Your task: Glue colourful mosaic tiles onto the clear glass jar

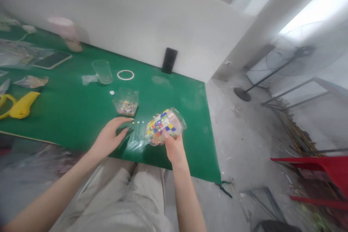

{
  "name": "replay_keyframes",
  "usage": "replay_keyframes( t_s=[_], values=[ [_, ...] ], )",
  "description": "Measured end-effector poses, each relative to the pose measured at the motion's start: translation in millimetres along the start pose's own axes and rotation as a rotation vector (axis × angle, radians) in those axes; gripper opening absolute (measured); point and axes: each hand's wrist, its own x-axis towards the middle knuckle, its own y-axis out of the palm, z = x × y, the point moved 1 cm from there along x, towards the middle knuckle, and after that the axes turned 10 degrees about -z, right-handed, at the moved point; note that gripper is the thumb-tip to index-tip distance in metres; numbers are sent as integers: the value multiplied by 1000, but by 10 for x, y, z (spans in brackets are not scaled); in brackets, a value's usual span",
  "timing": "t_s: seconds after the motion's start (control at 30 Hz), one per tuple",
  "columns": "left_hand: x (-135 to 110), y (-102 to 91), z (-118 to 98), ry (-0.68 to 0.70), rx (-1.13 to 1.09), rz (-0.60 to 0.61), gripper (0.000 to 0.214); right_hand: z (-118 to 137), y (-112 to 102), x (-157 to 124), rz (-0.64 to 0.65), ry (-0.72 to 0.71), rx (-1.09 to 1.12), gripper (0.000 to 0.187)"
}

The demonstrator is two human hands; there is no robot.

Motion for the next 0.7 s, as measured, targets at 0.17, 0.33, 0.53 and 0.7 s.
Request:
replay_keyframes(
  t_s=[0.17,0.33,0.53,0.7],
  values=[
    [-27,85,184,64,380,-73,24,-100,25,22,-26,23,69,73],
    [39,190,289,109,480,37,39,-394,82,182,-263,102,-32,75],
    [113,368,347,133,584,43,39,-657,219,297,-288,95,-174,81],
    [168,424,332,107,612,56,39,-692,283,324,-251,-1,-234,82]
  ],
)
